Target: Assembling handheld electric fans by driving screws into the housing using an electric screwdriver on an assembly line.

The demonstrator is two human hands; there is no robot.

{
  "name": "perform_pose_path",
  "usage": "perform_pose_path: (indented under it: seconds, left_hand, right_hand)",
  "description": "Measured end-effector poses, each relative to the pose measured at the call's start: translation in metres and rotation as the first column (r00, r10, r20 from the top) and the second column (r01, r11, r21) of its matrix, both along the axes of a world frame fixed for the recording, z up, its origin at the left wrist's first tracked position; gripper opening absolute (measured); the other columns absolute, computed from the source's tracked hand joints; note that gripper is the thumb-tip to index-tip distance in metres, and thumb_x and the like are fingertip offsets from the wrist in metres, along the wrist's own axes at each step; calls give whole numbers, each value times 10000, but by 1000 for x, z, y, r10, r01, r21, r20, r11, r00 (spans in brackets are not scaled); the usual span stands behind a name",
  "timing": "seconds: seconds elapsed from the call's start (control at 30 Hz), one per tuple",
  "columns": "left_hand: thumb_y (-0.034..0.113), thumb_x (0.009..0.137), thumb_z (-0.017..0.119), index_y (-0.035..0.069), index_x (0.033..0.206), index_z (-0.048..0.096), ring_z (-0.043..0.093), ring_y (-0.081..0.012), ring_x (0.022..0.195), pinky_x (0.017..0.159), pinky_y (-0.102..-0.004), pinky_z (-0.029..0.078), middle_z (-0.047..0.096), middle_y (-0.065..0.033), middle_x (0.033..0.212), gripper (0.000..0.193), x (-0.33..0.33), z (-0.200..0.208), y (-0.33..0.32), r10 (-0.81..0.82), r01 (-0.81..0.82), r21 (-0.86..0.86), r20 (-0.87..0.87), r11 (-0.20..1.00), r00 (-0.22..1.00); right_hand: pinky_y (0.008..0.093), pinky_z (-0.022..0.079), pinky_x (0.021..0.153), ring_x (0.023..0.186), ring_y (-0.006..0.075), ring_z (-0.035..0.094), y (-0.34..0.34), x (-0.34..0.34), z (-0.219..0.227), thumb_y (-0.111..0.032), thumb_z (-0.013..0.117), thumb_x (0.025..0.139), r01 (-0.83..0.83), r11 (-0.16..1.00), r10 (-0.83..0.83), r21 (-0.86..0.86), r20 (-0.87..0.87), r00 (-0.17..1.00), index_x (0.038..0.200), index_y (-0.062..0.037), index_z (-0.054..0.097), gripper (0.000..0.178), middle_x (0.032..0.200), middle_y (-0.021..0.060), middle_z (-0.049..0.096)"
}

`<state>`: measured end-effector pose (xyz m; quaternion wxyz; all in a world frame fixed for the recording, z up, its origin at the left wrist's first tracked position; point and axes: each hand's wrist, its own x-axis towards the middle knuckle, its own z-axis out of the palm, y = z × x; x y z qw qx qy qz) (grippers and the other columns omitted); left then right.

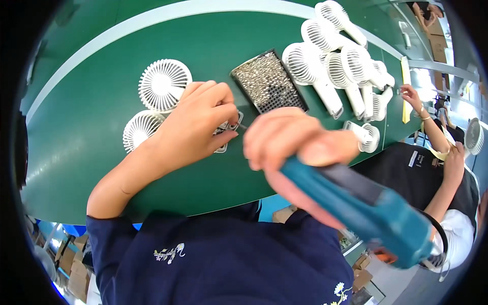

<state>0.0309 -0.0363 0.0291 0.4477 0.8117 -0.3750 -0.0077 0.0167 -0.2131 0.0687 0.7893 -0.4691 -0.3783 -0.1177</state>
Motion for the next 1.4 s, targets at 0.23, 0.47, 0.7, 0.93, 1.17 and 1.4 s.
perform_pose_path:
  seconds: [0.23,0.47,0.7,0.93,1.17,1.4]
  left_hand:
    - [31,759,700,27,866,645,513,-251,987,893,-371,413,531,-73,972,120,0,10,7,-21,32,120,-90,992,996]
    - [9,791,667,26,921,669,551,-255,1039,940,-384,409,580,-72,1025,131,6,5,4,4,-8,111,37,994,999]
    - [49,732,744,52,930,672,545,-259,1030,906,-392,411,579,-62,1031,211,3,9,4,87,-88,42,29,995,996]
    - [90,610,837,94,846,681,507,-214,828,763,-353,383,515,-17,857,283,-7,19,0,87,-85,-87,16,993,996]
    - [70,629,810,73,764,671,524,-201,763,736,-354,396,533,-7,807,194,-18,11,4,30,-26,-77,50,997,998]
    - [68,631,802,68,761,672,534,-202,767,721,-356,404,540,-7,809,183,-24,9,8,43,-40,-73,49,997,998]
  right_hand:
    - [328,399,395,431,172,470,-59,32,-5,-860,333,820,348,935,-341,71,-91,936,1256,-127,483,866,707,53,527]
    - [336,416,394,425,186,479,-53,42,-30,-879,314,806,365,924,-342,114,-178,923,1246,-139,477,876,681,59,524]
    - [317,407,433,479,176,503,-42,28,-16,-834,388,829,230,957,-202,176,-166,965,1272,-140,481,829,749,54,539]
    - [320,466,474,483,183,527,-24,-1,21,-671,483,904,28,983,0,182,-156,988,1310,-100,432,703,783,62,548]
    - [300,456,455,493,146,545,-17,-2,7,-630,489,920,-90,988,113,127,-187,976,1296,-97,443,654,788,39,562]
    - [301,469,419,443,152,535,-12,-8,14,-667,513,892,-73,987,102,142,-214,971,1279,-100,460,688,755,35,559]
